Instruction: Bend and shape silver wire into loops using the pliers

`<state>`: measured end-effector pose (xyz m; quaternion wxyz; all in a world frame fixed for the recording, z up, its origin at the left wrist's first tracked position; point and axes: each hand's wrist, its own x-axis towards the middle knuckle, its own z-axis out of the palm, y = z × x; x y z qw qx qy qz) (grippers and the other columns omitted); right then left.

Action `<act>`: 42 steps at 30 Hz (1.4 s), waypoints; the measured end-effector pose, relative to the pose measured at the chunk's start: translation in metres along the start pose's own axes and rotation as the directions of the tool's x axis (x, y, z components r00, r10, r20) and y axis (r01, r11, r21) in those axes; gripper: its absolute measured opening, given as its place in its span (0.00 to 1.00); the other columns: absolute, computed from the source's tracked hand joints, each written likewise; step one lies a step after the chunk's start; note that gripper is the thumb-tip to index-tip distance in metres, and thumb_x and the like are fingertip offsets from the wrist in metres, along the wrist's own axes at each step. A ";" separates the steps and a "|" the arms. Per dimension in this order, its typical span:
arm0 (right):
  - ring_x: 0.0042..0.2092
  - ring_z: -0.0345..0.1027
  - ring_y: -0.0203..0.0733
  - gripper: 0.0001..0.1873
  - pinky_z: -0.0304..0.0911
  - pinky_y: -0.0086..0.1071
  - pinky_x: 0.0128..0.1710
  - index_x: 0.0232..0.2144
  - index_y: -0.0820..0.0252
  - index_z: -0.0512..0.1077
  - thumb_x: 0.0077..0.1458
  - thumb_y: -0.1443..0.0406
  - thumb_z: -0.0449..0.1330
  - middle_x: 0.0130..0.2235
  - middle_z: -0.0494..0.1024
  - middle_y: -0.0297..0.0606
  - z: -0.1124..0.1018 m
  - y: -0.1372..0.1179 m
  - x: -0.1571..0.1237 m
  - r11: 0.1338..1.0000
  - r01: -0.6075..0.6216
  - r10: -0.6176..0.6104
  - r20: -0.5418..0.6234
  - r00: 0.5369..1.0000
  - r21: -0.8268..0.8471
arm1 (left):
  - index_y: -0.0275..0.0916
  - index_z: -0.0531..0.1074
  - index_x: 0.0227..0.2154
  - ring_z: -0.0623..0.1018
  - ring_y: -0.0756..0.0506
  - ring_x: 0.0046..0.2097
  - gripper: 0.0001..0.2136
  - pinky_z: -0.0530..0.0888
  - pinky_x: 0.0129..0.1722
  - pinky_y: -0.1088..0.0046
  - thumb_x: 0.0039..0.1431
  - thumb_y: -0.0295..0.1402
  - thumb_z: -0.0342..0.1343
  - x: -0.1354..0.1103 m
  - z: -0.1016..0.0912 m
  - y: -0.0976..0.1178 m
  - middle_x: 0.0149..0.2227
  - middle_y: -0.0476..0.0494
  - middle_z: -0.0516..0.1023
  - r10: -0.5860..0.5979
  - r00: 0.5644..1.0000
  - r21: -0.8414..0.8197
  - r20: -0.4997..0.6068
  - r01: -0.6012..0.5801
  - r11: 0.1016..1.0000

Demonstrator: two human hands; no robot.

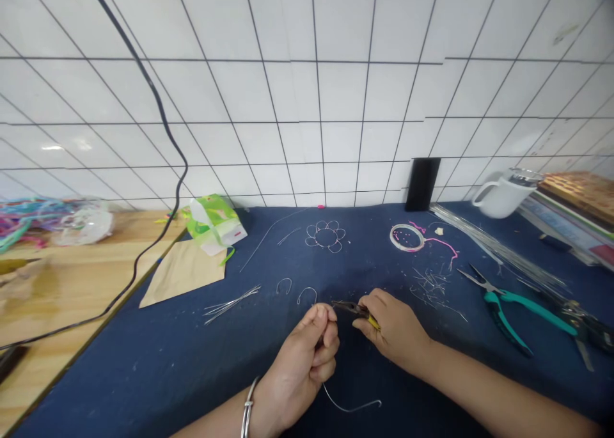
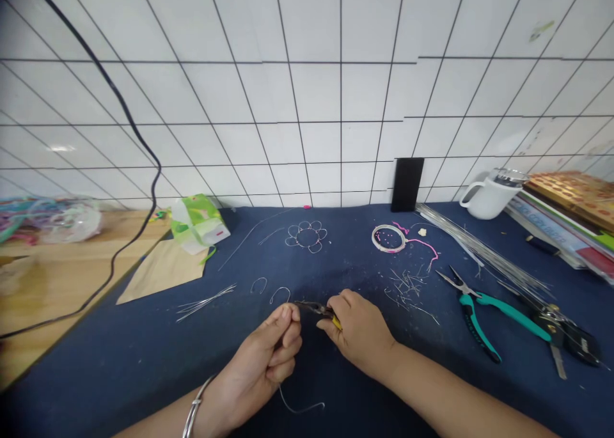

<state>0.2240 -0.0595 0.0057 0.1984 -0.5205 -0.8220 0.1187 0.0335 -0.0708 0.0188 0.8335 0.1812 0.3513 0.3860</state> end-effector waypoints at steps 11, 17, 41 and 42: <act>0.34 0.61 0.40 0.16 0.58 0.33 0.33 0.33 0.60 0.64 0.58 0.54 0.47 0.32 0.67 0.38 -0.001 -0.003 -0.001 0.998 0.012 -0.012 0.009 1.000 -0.054 | 0.39 0.61 0.32 0.47 0.59 0.18 0.08 0.43 0.15 0.82 0.60 0.39 0.48 -0.006 0.007 -0.001 0.22 0.55 0.56 -0.005 0.999 -0.039 0.041 0.006 0.999; 0.32 0.62 0.38 0.17 0.58 0.31 0.32 0.32 0.60 0.65 0.58 0.53 0.45 0.31 0.67 0.37 -0.002 -0.005 -0.002 0.994 0.017 -0.015 0.017 1.000 -0.109 | 0.38 0.60 0.32 0.51 0.59 0.17 0.08 0.47 0.15 0.81 0.60 0.38 0.47 -0.008 0.008 -0.001 0.23 0.54 0.59 -0.024 0.997 -0.035 0.078 0.027 0.999; 0.33 0.62 0.38 0.16 0.59 0.30 0.33 0.34 0.60 0.65 0.59 0.55 0.45 0.31 0.67 0.37 -0.005 -0.001 -0.003 0.994 0.002 -0.001 0.015 1.000 -0.106 | 0.37 0.66 0.37 0.63 0.55 0.21 0.11 0.62 0.17 0.78 0.60 0.39 0.46 -0.009 0.010 -0.001 0.26 0.50 0.64 0.020 0.996 0.161 0.084 -0.033 0.986; 0.33 0.63 0.38 0.15 0.59 0.30 0.33 0.34 0.59 0.65 0.59 0.56 0.45 0.31 0.67 0.37 -0.005 -0.001 -0.003 0.995 0.002 -0.001 0.014 1.000 -0.104 | 0.36 0.67 0.37 0.63 0.54 0.21 0.12 0.63 0.18 0.78 0.60 0.39 0.46 -0.009 0.010 0.000 0.26 0.50 0.64 0.030 0.996 0.177 0.080 -0.044 0.983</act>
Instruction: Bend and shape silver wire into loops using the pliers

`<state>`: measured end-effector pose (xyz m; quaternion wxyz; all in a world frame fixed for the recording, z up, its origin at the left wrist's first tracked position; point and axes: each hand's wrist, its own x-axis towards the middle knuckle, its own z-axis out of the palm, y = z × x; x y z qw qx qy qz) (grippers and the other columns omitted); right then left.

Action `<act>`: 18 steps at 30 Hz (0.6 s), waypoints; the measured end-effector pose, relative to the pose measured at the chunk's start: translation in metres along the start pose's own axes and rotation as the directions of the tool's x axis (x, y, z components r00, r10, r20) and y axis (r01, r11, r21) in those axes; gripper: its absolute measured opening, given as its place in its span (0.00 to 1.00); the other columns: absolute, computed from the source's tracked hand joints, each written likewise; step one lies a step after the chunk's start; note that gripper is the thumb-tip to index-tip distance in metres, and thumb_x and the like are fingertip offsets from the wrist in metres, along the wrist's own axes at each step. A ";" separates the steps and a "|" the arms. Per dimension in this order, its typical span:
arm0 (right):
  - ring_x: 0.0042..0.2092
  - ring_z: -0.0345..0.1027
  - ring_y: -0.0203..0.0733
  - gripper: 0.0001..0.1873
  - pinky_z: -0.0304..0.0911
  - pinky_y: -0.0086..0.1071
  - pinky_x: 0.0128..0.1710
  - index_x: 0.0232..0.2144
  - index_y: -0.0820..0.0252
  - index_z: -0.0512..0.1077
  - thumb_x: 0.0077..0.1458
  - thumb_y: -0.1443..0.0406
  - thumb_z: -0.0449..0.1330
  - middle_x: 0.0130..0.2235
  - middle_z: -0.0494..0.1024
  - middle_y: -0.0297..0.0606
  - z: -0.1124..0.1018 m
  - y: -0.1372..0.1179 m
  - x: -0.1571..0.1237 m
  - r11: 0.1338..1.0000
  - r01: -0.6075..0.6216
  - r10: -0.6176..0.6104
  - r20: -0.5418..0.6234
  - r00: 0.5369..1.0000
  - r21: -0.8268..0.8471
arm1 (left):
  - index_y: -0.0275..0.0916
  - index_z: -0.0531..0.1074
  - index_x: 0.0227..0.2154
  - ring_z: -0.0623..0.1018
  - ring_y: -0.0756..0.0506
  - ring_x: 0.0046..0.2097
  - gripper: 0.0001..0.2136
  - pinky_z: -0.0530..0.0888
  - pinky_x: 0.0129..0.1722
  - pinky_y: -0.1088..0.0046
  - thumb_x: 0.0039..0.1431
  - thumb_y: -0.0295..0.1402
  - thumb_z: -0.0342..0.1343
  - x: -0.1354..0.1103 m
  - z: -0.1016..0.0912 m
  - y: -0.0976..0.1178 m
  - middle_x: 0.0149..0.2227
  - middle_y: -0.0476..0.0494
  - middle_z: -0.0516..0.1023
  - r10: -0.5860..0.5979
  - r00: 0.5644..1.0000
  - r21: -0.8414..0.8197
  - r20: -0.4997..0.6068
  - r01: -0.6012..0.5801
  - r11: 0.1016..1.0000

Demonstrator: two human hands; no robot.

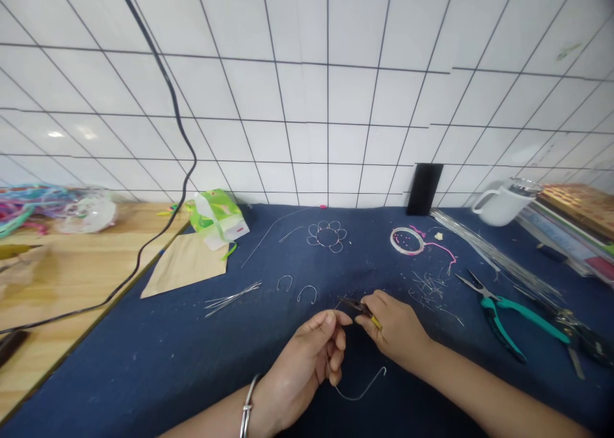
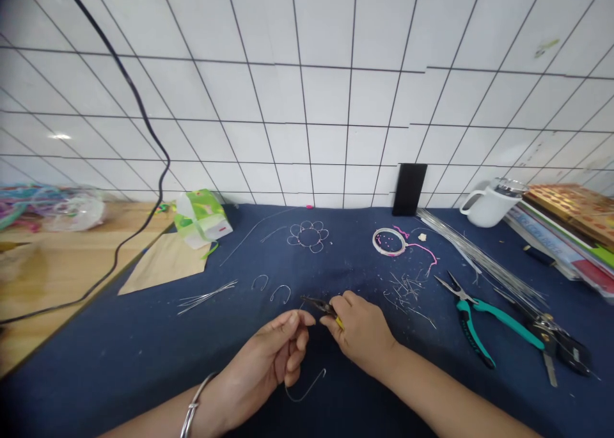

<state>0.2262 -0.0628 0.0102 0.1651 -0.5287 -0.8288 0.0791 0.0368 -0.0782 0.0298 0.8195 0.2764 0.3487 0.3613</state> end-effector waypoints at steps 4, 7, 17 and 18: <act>0.32 0.63 0.37 0.15 0.58 0.30 0.32 0.34 0.59 0.66 0.59 0.56 0.46 0.30 0.67 0.37 -0.001 0.000 0.001 1.000 -0.003 0.003 -0.004 1.000 -0.022 | 0.34 0.67 0.41 0.64 0.54 0.20 0.14 0.63 0.17 0.77 0.59 0.39 0.47 0.000 0.000 0.001 0.26 0.49 0.65 0.020 0.999 0.090 -0.030 -0.017 0.996; 0.31 0.63 0.37 0.14 0.58 0.29 0.31 0.34 0.60 0.66 0.59 0.56 0.46 0.30 0.67 0.37 -0.002 0.001 0.003 1.000 -0.010 0.010 -0.020 1.000 -0.029 | 0.36 0.64 0.46 0.66 0.54 0.18 0.16 0.63 0.17 0.76 0.60 0.40 0.46 -0.001 0.000 0.002 0.28 0.48 0.68 0.054 0.997 0.156 -0.053 -0.045 0.987; 0.31 0.63 0.37 0.14 0.59 0.29 0.31 0.33 0.60 0.65 0.59 0.57 0.46 0.30 0.68 0.37 -0.002 0.004 0.003 0.999 -0.004 0.002 -0.058 0.998 -0.044 | 0.35 0.64 0.46 0.67 0.54 0.19 0.17 0.61 0.16 0.79 0.59 0.41 0.46 0.001 -0.002 0.006 0.27 0.47 0.70 0.125 0.989 0.281 -0.081 -0.098 0.955; 0.31 0.63 0.37 0.14 0.59 0.29 0.30 0.33 0.59 0.65 0.59 0.57 0.46 0.30 0.68 0.37 -0.002 0.004 0.004 0.999 -0.012 0.010 -0.052 0.999 -0.035 | 0.36 0.63 0.47 0.67 0.54 0.19 0.17 0.60 0.16 0.79 0.60 0.41 0.45 0.001 -0.003 0.006 0.28 0.47 0.70 0.133 0.988 0.290 -0.078 -0.105 0.951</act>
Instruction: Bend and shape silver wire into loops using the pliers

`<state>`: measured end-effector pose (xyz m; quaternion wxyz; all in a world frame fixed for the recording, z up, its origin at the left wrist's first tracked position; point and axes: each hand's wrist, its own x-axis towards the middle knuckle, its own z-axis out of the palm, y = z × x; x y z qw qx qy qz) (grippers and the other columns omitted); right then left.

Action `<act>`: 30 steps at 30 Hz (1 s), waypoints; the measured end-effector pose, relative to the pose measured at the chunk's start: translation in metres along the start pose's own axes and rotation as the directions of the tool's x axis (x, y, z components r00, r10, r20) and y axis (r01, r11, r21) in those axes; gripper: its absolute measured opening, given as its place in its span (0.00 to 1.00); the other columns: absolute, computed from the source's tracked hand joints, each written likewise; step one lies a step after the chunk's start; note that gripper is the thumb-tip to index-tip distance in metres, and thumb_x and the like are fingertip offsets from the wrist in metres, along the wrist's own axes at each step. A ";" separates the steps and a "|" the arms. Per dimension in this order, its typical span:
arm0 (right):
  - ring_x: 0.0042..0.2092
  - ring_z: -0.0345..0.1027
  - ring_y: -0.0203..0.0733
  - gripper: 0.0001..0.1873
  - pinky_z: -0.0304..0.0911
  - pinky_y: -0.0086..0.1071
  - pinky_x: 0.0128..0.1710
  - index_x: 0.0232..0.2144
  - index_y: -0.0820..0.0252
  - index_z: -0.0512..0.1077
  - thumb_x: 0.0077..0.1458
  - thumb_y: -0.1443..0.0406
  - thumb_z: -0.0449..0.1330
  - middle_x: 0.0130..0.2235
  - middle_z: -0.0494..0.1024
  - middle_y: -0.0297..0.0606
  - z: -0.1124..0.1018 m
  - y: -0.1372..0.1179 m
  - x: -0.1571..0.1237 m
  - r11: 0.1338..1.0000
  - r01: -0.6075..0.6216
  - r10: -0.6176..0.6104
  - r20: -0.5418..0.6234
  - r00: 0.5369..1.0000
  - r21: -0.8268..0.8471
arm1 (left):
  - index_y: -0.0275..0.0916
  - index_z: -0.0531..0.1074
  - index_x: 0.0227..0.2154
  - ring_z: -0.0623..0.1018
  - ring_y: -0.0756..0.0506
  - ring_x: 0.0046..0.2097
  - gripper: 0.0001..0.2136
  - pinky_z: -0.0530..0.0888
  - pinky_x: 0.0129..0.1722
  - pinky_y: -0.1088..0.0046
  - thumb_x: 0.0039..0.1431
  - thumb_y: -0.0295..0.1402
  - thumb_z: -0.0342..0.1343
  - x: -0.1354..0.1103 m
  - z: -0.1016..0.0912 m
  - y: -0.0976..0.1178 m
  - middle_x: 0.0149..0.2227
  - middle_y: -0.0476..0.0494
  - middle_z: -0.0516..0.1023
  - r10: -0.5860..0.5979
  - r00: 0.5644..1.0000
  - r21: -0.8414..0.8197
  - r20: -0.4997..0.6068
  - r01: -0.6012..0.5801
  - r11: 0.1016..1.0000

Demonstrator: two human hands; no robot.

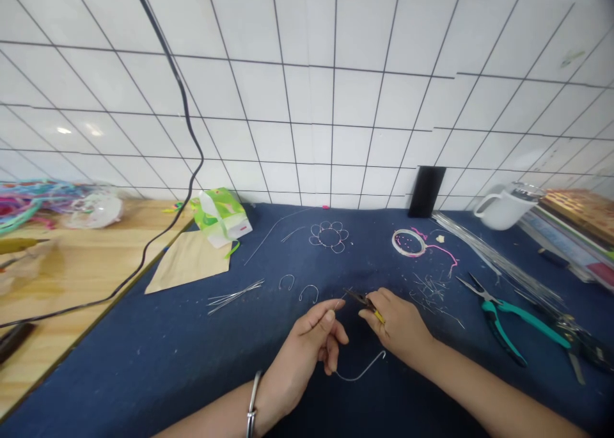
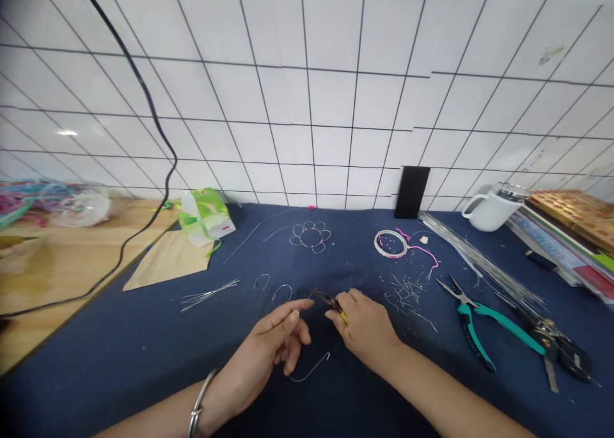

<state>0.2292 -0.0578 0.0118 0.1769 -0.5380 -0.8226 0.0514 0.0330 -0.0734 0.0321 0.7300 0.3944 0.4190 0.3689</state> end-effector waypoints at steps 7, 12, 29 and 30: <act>0.32 0.64 0.37 0.12 0.59 0.29 0.30 0.31 0.58 0.64 0.59 0.58 0.47 0.31 0.68 0.36 -0.007 0.001 0.004 0.988 -0.105 0.098 0.063 0.993 0.115 | 0.38 0.60 0.49 0.72 0.51 0.24 0.16 0.67 0.24 0.73 0.61 0.38 0.43 0.002 0.000 0.001 0.39 0.40 0.71 0.172 0.985 0.102 -0.034 -0.168 0.981; 0.32 0.64 0.37 0.12 0.59 0.29 0.31 0.30 0.58 0.63 0.58 0.57 0.47 0.31 0.69 0.35 -0.008 0.002 0.005 0.975 -0.143 0.132 0.072 0.989 0.171 | 0.40 0.61 0.48 0.74 0.49 0.31 0.13 0.69 0.28 0.72 0.60 0.33 0.46 0.005 -0.005 -0.005 0.42 0.40 0.70 0.296 0.955 0.225 0.008 -0.291 0.930; 0.31 0.62 0.37 0.16 0.57 0.29 0.31 0.32 0.60 0.67 0.59 0.56 0.46 0.30 0.67 0.38 -0.006 -0.013 0.000 0.998 0.048 -0.047 0.022 0.999 -0.035 | 0.35 0.69 0.34 0.70 0.52 0.24 0.11 0.65 0.23 0.77 0.58 0.38 0.50 0.006 -0.005 -0.002 0.30 0.44 0.73 0.149 0.989 -0.010 0.002 -0.149 0.989; 0.31 0.61 0.37 0.16 0.57 0.29 0.31 0.32 0.60 0.67 0.59 0.56 0.46 0.30 0.66 0.38 -0.007 -0.015 0.001 0.997 0.057 -0.056 0.021 0.998 -0.051 | 0.35 0.69 0.31 0.69 0.52 0.24 0.11 0.64 0.23 0.77 0.58 0.38 0.49 0.006 -0.005 -0.002 0.28 0.45 0.72 0.156 0.988 0.004 0.008 -0.156 0.988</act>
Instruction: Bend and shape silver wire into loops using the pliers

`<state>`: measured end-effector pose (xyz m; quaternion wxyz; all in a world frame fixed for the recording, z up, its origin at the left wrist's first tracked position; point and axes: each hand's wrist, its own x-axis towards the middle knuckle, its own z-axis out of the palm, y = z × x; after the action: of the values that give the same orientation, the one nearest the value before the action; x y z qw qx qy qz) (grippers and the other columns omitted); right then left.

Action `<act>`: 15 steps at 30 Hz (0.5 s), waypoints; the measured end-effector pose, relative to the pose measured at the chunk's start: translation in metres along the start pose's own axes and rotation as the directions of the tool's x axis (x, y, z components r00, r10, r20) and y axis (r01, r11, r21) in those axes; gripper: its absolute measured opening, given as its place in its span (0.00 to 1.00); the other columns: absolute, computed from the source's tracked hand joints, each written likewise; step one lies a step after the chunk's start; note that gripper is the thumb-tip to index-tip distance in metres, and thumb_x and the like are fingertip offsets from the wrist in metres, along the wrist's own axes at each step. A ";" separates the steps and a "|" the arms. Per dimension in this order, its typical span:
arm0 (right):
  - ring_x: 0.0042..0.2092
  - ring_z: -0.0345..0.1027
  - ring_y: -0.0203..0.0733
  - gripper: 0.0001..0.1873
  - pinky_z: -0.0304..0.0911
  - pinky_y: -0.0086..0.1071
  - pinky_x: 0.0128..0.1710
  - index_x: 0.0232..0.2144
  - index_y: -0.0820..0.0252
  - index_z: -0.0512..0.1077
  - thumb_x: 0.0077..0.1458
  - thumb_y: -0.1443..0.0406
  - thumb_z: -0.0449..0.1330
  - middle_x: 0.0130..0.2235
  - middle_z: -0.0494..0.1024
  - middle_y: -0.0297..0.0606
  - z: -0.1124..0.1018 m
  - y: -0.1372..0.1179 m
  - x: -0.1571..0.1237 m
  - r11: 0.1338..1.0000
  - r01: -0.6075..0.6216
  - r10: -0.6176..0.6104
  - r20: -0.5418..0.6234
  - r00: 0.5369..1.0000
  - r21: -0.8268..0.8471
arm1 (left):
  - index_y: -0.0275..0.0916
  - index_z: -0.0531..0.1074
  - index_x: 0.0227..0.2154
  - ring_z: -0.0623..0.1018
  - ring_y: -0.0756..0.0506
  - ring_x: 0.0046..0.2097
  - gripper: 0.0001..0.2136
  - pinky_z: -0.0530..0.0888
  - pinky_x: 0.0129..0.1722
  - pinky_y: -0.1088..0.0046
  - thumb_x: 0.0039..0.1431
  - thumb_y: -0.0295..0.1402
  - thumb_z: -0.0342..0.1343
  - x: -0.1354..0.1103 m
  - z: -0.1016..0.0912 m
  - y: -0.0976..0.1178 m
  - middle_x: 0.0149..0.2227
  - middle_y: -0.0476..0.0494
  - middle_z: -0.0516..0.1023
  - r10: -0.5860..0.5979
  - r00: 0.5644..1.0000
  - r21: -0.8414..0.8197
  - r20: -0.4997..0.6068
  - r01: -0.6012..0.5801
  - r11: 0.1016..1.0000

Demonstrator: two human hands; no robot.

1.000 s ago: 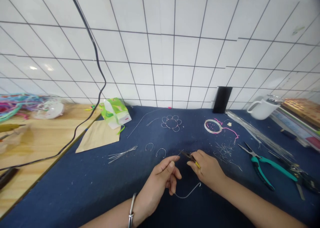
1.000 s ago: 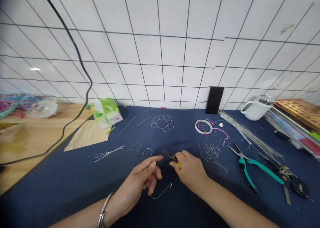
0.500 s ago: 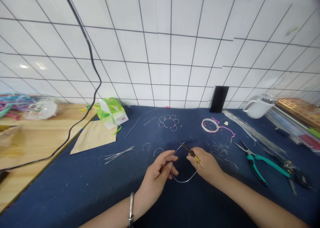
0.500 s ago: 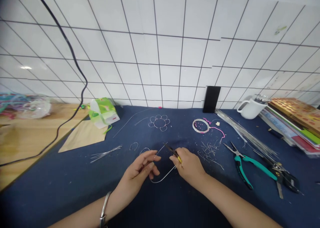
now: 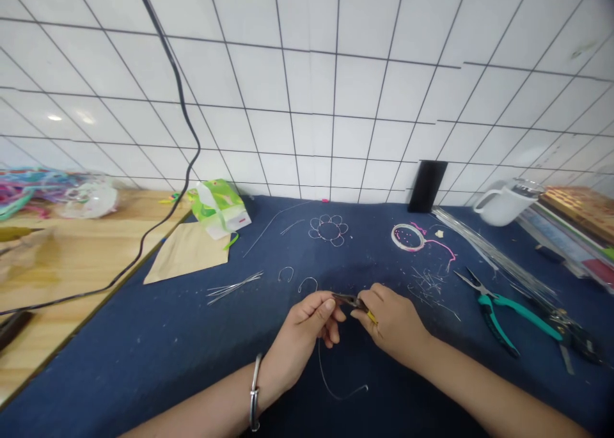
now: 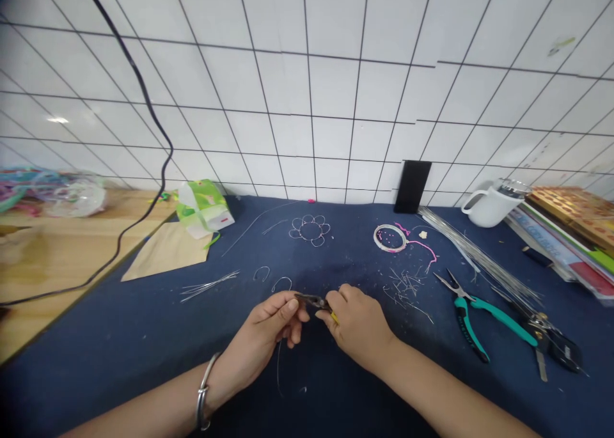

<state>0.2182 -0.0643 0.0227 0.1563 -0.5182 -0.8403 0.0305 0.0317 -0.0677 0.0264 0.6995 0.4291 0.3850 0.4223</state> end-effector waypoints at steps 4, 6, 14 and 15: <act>0.33 0.60 0.39 0.14 0.57 0.33 0.34 0.33 0.60 0.67 0.58 0.57 0.48 0.31 0.66 0.39 -0.007 -0.009 0.002 1.000 0.023 -0.023 -0.024 0.999 -0.008 | 0.34 0.70 0.29 0.66 0.54 0.20 0.11 0.62 0.21 0.77 0.59 0.36 0.49 -0.002 0.001 -0.002 0.26 0.46 0.73 0.025 0.999 0.067 0.038 -0.027 0.997; 0.35 0.60 0.41 0.13 0.57 0.35 0.36 0.35 0.61 0.67 0.57 0.58 0.49 0.32 0.67 0.40 -0.010 -0.013 0.002 0.999 0.043 -0.043 -0.043 0.998 0.012 | 0.34 0.71 0.30 0.66 0.54 0.20 0.11 0.62 0.21 0.77 0.59 0.37 0.49 -0.003 0.001 -0.004 0.26 0.46 0.73 0.035 0.997 0.090 0.064 -0.041 0.995; 0.38 0.60 0.44 0.13 0.57 0.39 0.38 0.40 0.62 0.66 0.56 0.60 0.51 0.36 0.67 0.43 -0.012 -0.019 -0.001 0.993 0.082 -0.078 -0.052 0.996 0.079 | 0.35 0.72 0.30 0.65 0.54 0.20 0.11 0.63 0.21 0.77 0.58 0.36 0.49 -0.004 0.001 -0.007 0.28 0.45 0.73 0.075 0.990 0.196 0.116 -0.097 0.976; 0.38 0.59 0.43 0.13 0.57 0.39 0.38 0.40 0.62 0.66 0.56 0.60 0.50 0.36 0.67 0.43 -0.012 -0.019 -0.001 0.993 0.082 -0.078 -0.046 0.996 0.087 | 0.35 0.73 0.30 0.65 0.54 0.20 0.11 0.63 0.20 0.77 0.58 0.36 0.49 -0.004 0.001 -0.007 0.28 0.45 0.72 0.083 0.990 0.208 0.116 -0.106 0.972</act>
<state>0.2058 -0.0756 0.0376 0.1982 -0.4773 -0.8546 0.0504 0.0329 -0.0735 0.0206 0.6478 0.5416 0.3696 0.3878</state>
